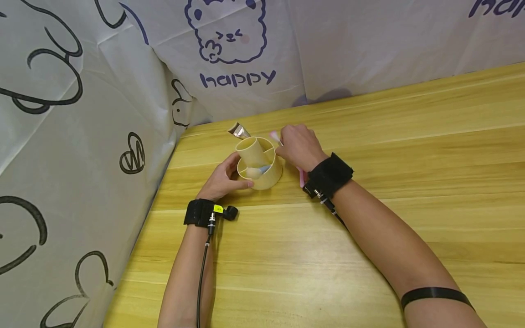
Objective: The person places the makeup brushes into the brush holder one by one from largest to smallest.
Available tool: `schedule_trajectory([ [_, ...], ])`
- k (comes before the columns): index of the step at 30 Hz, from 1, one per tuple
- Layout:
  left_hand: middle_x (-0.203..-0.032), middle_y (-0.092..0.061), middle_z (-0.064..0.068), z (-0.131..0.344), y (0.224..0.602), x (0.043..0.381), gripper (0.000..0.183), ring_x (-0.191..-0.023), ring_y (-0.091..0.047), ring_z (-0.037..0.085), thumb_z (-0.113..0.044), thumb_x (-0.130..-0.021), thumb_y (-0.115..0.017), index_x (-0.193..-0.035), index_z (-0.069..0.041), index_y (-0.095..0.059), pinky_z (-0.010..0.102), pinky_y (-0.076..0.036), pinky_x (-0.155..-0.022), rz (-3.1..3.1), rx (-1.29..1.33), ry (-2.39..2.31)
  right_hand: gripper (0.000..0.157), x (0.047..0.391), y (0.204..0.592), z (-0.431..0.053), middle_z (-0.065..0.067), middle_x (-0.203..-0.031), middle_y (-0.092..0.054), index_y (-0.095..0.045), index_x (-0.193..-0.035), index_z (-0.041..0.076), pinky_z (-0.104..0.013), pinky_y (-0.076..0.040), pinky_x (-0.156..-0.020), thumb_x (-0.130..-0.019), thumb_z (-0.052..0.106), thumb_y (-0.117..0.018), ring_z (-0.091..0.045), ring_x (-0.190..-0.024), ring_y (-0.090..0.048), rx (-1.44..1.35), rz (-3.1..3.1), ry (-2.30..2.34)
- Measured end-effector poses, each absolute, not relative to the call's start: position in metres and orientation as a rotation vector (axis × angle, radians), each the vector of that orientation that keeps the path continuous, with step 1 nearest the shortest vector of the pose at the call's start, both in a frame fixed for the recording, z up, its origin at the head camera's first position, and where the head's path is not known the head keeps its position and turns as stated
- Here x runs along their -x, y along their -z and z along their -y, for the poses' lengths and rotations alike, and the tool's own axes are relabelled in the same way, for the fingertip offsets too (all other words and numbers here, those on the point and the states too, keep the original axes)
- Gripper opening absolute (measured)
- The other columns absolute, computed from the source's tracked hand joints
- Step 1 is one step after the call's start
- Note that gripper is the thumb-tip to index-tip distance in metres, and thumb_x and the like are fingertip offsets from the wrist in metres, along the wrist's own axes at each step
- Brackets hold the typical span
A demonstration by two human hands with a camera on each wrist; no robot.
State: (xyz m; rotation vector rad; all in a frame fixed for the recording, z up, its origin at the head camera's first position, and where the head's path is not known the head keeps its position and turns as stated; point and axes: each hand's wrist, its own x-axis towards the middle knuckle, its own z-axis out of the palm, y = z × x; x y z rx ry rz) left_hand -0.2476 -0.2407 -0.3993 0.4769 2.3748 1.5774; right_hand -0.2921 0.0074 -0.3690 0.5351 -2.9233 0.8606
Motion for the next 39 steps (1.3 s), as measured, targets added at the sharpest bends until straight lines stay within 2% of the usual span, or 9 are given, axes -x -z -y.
schedule_trajectory([
  [8,-0.148,-0.039,-0.003,0.241,0.398,0.247,0.086,-0.134,-0.038,0.014,-0.015,-0.076,-0.080,-0.149,-0.026,-0.035,0.038,-0.027,-0.112,-2.352,-0.467,-1.583,0.017,0.292,0.369,-0.007,-0.005,-0.068,-0.055,-0.061,-0.071,0.009,-0.033,-0.039,-0.060,-0.081,0.021,-0.064,-0.025,-0.069,-0.051,-0.530,2.930,-0.862],
  [15,-0.153,-0.032,-0.003,0.241,0.398,0.248,0.085,-0.139,-0.029,0.014,-0.012,-0.079,-0.077,-0.150,-0.023,-0.032,0.039,-0.022,-0.115,-2.341,-0.506,-1.570,0.016,0.292,0.368,-0.008,-0.005,-0.070,-0.057,-0.061,-0.072,0.009,-0.035,-0.040,-0.062,-0.081,0.021,-0.064,-0.026,-0.070,-0.052,-0.528,2.923,-0.872],
  [20,-0.151,-0.035,-0.003,0.241,0.399,0.248,0.084,-0.137,-0.033,0.015,-0.013,-0.077,-0.078,-0.149,-0.023,-0.035,0.039,-0.024,-0.114,-2.352,-0.480,-1.578,0.014,0.291,0.366,-0.009,-0.006,-0.073,-0.059,-0.062,-0.074,0.008,-0.035,-0.042,-0.064,-0.081,0.020,-0.065,-0.026,-0.071,-0.052,-0.505,2.910,-0.914],
  [27,-0.150,-0.037,-0.005,0.242,0.399,0.248,0.087,-0.135,-0.037,0.013,-0.015,-0.075,-0.081,-0.148,-0.025,-0.036,0.038,-0.026,-0.113,-2.355,-0.437,-1.580,0.012,0.289,0.361,-0.009,-0.007,-0.077,-0.060,-0.063,-0.080,0.008,-0.032,-0.041,-0.060,-0.082,0.019,-0.065,-0.024,-0.071,-0.053,-0.480,2.915,-0.962],
  [30,-0.150,-0.036,-0.004,0.242,0.399,0.248,0.089,-0.135,-0.036,0.012,-0.015,-0.075,-0.081,-0.149,-0.024,-0.033,0.038,-0.026,-0.113,-2.341,-0.438,-1.574,0.011,0.289,0.359,-0.009,-0.007,-0.076,-0.060,-0.063,-0.081,0.008,-0.031,-0.041,-0.058,-0.083,0.019,-0.065,-0.023,-0.070,-0.053,-0.472,2.918,-0.979],
  [35,-0.150,-0.035,-0.003,0.241,0.400,0.251,0.089,-0.136,-0.034,0.014,-0.012,-0.076,-0.079,-0.151,-0.021,-0.032,0.037,-0.025,-0.113,-2.303,-0.501,-1.586,0.011,0.287,0.355,-0.009,-0.007,-0.077,-0.061,-0.064,-0.086,0.007,-0.028,-0.043,-0.049,-0.084,0.018,-0.064,-0.021,-0.061,-0.055,-0.457,2.913,-1.021],
  [39,-0.150,-0.037,-0.004,0.240,0.401,0.251,0.088,-0.136,-0.034,0.014,-0.011,-0.077,-0.079,-0.151,-0.020,-0.032,0.036,-0.026,-0.113,-2.303,-0.506,-1.589,0.012,0.286,0.352,-0.009,-0.007,-0.078,-0.062,-0.064,-0.088,0.007,-0.028,-0.043,-0.048,-0.084,0.018,-0.064,-0.020,-0.060,-0.055,-0.458,2.895,-1.018],
])
